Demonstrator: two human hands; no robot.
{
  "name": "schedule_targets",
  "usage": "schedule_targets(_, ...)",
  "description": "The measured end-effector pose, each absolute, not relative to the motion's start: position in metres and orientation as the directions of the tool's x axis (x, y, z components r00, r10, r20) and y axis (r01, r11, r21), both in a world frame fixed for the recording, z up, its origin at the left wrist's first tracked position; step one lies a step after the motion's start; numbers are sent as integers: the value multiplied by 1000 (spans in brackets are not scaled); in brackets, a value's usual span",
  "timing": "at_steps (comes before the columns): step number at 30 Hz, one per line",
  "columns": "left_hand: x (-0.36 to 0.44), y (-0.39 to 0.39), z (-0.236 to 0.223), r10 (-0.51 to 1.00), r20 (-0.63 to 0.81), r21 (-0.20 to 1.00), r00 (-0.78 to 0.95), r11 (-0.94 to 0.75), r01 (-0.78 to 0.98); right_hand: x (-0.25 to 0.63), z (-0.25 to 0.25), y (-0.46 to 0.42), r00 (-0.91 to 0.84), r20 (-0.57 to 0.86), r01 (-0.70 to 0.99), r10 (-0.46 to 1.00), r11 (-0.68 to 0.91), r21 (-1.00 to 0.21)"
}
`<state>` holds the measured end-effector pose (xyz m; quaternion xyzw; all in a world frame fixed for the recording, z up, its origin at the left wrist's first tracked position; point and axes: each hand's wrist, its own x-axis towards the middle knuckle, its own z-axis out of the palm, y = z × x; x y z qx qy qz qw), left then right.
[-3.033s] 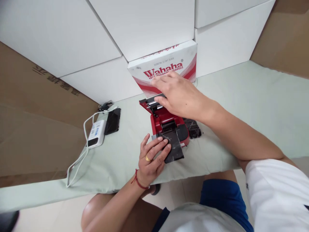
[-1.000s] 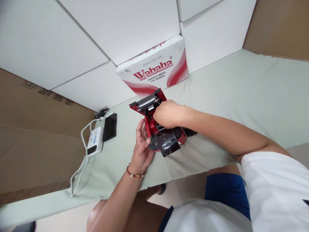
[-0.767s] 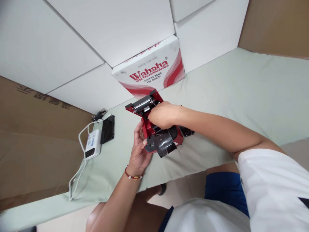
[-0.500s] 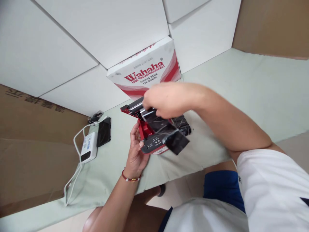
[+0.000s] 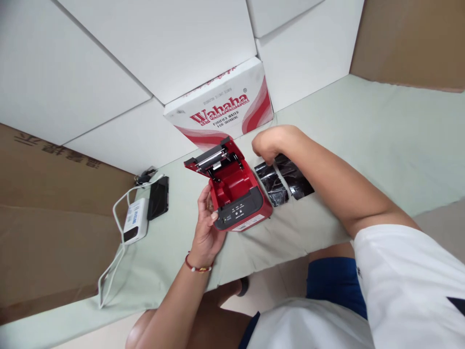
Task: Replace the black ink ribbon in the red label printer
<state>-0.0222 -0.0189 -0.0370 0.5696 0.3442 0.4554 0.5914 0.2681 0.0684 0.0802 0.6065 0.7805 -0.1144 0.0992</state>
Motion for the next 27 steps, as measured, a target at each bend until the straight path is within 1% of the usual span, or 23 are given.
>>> schedule_targets(2, -22, -19, -37, 931, 110, 987, 347, -60, -152, 255, 82, 64, -219, -428, 973, 877, 231, -25)
schedule_targets(3, -22, -19, -38, 932, 112, 987, 345, -62, -151, 250, 83, 62, -208, -470, 973, 858, 231, -10)
schedule_targets(5, -21, -19, -40, 933, 114, 988, 342, -68, -142, 247, 87, 58, -221, -480, 968, 849, 250, -2)
schedule_targets(7, -21, -19, -42, 936, 117, 988, 331, -76, -132, 253, 97, 52, -277, -508, 951, 816, 310, -20)
schedule_targets(9, -20, -19, -45, 940, 126, 988, 317, -89, -130, 269, 114, 41, -362, -527, 925, 769, 366, -102)
schedule_targets(12, -17, -20, -47, 943, 143, 982, 301, -97, -160, 298, 142, 21, -505, -486, 862, 713, 383, -333)
schedule_targets(14, -16, -20, -47, 945, 148, 979, 291, -98, -179, 307, 157, 9, -642, -403, 753, 653, 436, -493)
schedule_targets(15, -15, -20, -47, 946, 151, 979, 285, -103, -176, 305, 161, 5, -702, -345, 692, 623, 482, -537)
schedule_targets(16, -15, -21, -47, 948, 154, 980, 279, -111, -164, 299, 162, 3, -738, -288, 651, 610, 531, -543)
schedule_targets(17, -16, -21, -48, 949, 158, 982, 272, -122, -147, 290, 161, 3, -747, -242, 640, 619, 573, -512)
schedule_targets(19, -16, -20, -49, 951, 164, 983, 261, -136, -121, 263, 153, 6, -691, -209, 710, 692, 598, -372)
schedule_targets(20, -16, -20, -50, 953, 164, 983, 256, -137, -120, 248, 147, 9, -645, -210, 758, 735, 579, -302)
schedule_targets(22, -15, -21, -52, 955, 171, 980, 241, -140, -139, 222, 133, 14, -566, -241, 823, 788, 525, -216)
schedule_targets(25, -14, -24, -56, 954, 235, 966, 186, -208, -153, 202, 117, 17, -492, -295, 871, 819, 461, -172)
schedule_targets(27, -15, -28, -58, 922, 355, 934, 156, -343, -100, 200, 114, 17, -461, -308, 887, 832, 433, -158)
